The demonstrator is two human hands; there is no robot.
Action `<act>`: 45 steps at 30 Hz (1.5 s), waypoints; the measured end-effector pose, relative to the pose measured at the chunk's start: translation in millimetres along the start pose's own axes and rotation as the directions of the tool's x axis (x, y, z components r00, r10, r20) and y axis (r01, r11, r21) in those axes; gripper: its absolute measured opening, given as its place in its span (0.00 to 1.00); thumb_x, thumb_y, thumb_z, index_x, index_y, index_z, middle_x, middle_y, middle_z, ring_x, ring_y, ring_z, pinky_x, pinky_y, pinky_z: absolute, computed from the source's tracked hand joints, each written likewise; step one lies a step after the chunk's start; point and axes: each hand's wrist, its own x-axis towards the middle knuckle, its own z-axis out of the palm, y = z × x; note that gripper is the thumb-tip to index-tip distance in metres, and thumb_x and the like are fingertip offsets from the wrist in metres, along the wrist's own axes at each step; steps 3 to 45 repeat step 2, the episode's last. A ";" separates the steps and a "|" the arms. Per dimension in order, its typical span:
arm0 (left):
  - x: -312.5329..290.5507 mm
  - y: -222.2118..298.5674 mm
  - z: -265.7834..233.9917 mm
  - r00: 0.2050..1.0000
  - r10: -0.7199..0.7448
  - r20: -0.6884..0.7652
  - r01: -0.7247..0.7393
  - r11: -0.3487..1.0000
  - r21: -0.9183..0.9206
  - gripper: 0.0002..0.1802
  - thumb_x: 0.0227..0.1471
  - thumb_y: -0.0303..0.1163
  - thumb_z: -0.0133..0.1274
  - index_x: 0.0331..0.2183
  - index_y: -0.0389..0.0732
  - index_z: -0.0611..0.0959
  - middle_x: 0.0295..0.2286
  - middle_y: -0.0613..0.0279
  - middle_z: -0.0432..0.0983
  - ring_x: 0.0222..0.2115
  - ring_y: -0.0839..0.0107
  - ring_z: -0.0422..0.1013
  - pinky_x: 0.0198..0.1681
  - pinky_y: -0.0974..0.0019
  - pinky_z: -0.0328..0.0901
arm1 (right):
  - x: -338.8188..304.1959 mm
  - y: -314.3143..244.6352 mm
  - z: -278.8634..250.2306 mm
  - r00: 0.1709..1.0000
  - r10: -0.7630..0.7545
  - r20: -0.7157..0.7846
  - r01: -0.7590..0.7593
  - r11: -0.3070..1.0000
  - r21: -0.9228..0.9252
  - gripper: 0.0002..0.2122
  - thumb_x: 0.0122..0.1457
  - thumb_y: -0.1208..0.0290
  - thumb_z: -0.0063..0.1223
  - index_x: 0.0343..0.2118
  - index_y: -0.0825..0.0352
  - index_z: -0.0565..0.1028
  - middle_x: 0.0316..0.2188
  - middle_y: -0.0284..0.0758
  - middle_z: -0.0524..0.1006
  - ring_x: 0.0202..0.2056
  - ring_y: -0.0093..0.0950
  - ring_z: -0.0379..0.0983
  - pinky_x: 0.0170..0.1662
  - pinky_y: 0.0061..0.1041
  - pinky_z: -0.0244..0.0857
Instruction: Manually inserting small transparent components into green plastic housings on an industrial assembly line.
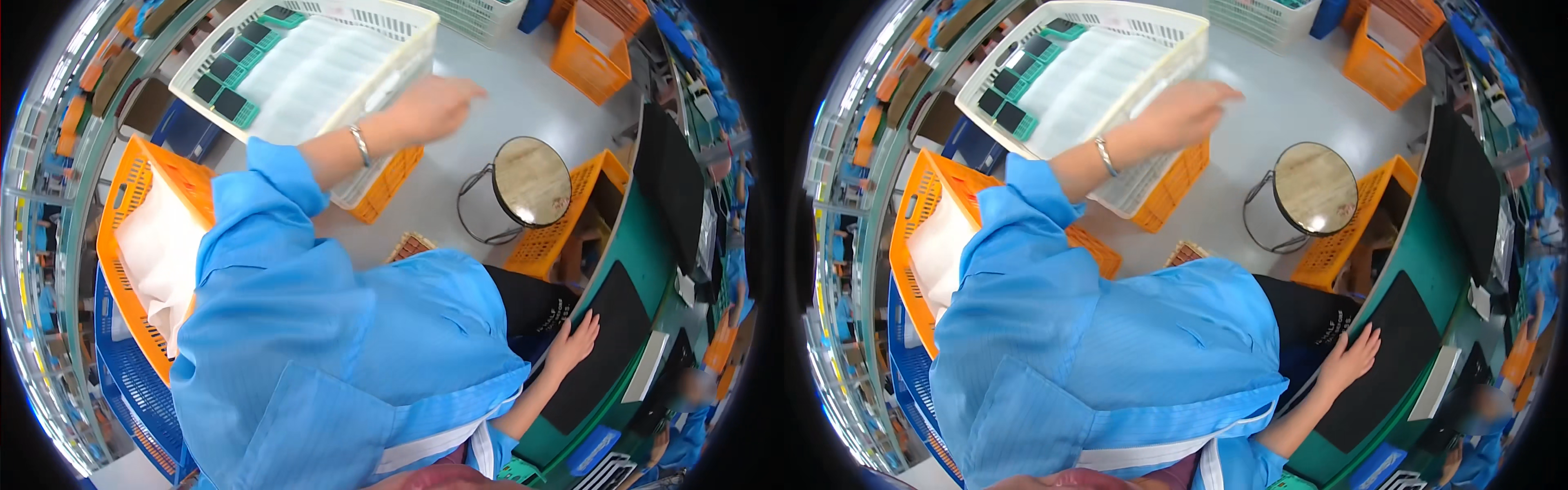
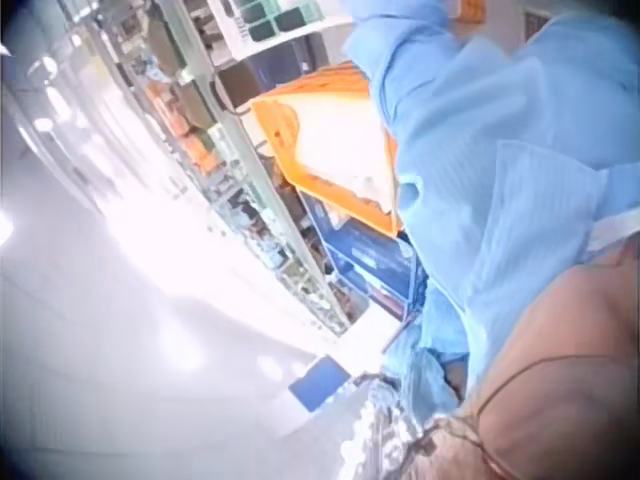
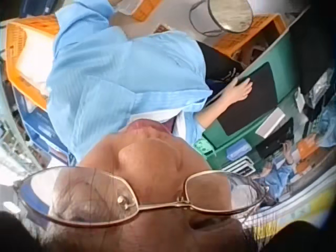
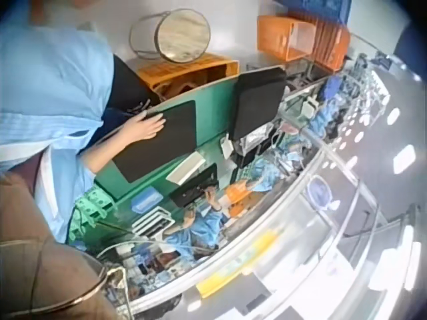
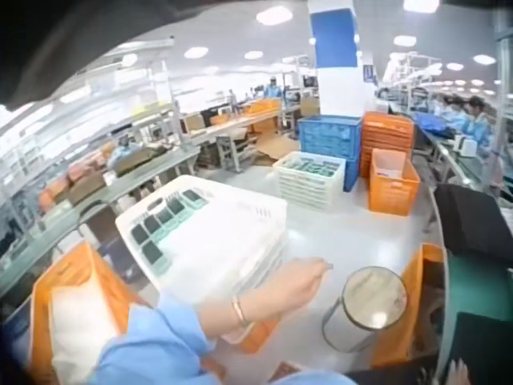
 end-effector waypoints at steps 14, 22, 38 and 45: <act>-9.1 -37.6 -31.1 0.986 -0.133 -0.100 0.144 0.984 0.107 0.19 0.46 0.29 0.44 0.44 0.42 0.72 0.37 0.51 0.72 0.38 0.56 0.69 0.43 0.57 0.64 | 3.6 -6.0 -0.1 0.999 0.021 0.034 -0.021 1.000 0.004 0.25 0.55 0.62 0.45 0.56 0.61 0.59 0.58 0.40 0.55 0.59 0.39 0.48 0.58 0.43 0.41; -9.1 -37.6 -31.1 0.986 -0.133 -0.100 0.144 0.984 0.107 0.19 0.46 0.29 0.44 0.44 0.42 0.72 0.37 0.51 0.72 0.38 0.56 0.69 0.43 0.57 0.64 | 3.6 -6.0 -0.1 0.999 0.021 0.034 -0.021 1.000 0.004 0.25 0.55 0.62 0.45 0.56 0.61 0.59 0.58 0.40 0.55 0.59 0.39 0.48 0.58 0.43 0.41; -9.1 -37.6 -31.1 0.986 -0.133 -0.100 0.144 0.984 0.107 0.19 0.46 0.29 0.44 0.44 0.42 0.72 0.37 0.51 0.72 0.38 0.56 0.69 0.43 0.57 0.64 | 3.6 -6.0 -0.1 0.999 0.021 0.034 -0.021 1.000 0.004 0.25 0.55 0.62 0.45 0.56 0.61 0.59 0.58 0.40 0.55 0.59 0.39 0.48 0.58 0.43 0.41; -9.1 -37.6 -31.1 0.986 -0.133 -0.100 0.144 0.984 0.107 0.19 0.46 0.29 0.44 0.44 0.42 0.72 0.37 0.51 0.72 0.38 0.56 0.69 0.43 0.57 0.64 | 3.6 -6.0 -0.1 0.999 0.021 0.034 -0.021 1.000 0.004 0.25 0.55 0.62 0.45 0.56 0.61 0.59 0.58 0.40 0.55 0.59 0.39 0.48 0.58 0.43 0.41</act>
